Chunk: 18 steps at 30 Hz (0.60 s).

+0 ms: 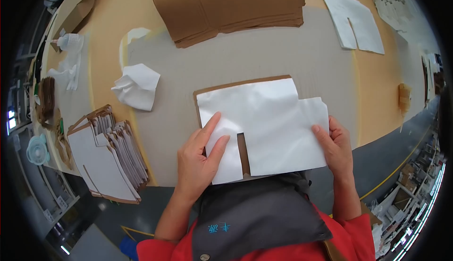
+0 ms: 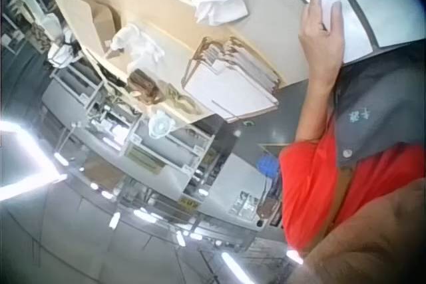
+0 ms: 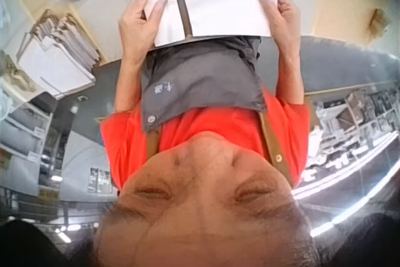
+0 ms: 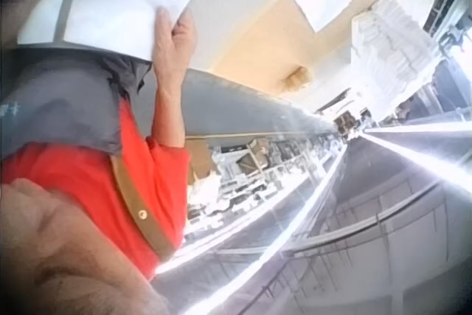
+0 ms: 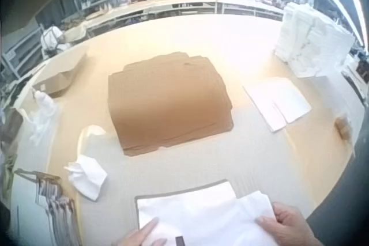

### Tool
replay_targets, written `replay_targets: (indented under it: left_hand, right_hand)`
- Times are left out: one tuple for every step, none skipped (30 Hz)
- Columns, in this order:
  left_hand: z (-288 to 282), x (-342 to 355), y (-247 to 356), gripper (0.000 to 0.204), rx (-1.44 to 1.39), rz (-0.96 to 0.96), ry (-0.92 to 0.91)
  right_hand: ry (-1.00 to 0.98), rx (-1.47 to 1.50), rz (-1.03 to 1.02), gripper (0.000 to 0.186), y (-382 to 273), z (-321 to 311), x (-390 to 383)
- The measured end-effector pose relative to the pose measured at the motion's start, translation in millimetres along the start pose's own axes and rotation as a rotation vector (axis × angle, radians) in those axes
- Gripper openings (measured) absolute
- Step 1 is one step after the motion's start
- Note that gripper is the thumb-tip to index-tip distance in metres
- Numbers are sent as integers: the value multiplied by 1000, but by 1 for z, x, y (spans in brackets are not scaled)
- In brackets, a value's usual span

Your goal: Applying glue and white lining material to leather or cardboard components.

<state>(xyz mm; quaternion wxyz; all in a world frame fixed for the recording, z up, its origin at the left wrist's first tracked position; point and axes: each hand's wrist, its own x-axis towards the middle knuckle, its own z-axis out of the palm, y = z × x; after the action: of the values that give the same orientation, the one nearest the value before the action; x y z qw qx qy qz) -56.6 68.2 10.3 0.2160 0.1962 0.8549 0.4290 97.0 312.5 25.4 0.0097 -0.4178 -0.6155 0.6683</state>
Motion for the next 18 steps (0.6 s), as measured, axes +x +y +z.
replay_targets:
  left_hand:
    - [-2, 0, 2, 46, -16, -25, -29]
    - [-4, -1, 4, 46, -7, -38, -30]
    - [-6, -3, 6, 46, -30, -58, -44]
    - [-7, -4, 6, 46, -55, -74, -55]
    - [-8, -6, 5, 46, -51, -80, -54]
    - [-9, -7, 2, 46, -67, -81, -65]
    - [-9, -9, 0, 45, -84, -81, -76]
    - [-10, -10, 1, 45, -82, -85, -74]
    - [-12, -10, 3, 45, -55, -80, -81]
    - [-13, -11, 4, 44, -29, -74, -87]
    - [-13, -11, 4, 44, -28, -76, -85]
    - [-13, -11, 3, 44, 4, -63, -89]
    - [-13, -11, 3, 43, 37, -50, -92]
    - [-13, -12, 3, 43, 38, -51, -91]
    - [-13, -12, 3, 43, 40, -42, -85]
    - [-13, -12, 3, 43, 41, -33, -81]
    - [-12, -11, 3, 43, 41, -35, -82]
    - [-11, -11, 3, 43, 50, -30, -81]
  right_hand:
    - [-2, -13, -20, 22, -1, -1, 1]
    - [-11, -8, -9, 22, 0, -1, 1]
    - [-5, -3, -14, 22, 1, -1, 0]
    - [4, -1, -23, 21, 2, -1, 0]
    - [-2, 1, -19, 21, 1, 0, 0]
    - [9, -1, -26, 20, 1, 1, 0]
    - [22, -4, -33, 20, 1, 1, 0]
    - [18, -3, -31, 20, 2, 2, -1]
    - [15, 5, -35, 20, 2, 2, -1]
    - [13, 11, -39, 20, 2, 2, -1]
    - [10, 11, -38, 20, 2, 3, -1]
    - [9, 17, -44, 20, 2, 3, -2]
    - [7, 25, -49, 20, 3, 3, -2]
    - [5, 25, -49, 20, 3, 3, -2]
    - [2, 19, -52, 20, 3, 3, -2]
    - [2, 13, -54, 20, 3, 3, -3]
    - [1, 13, -52, 20, 3, 4, -3]
    - [9, 11, -59, 20, 4, 5, -3]
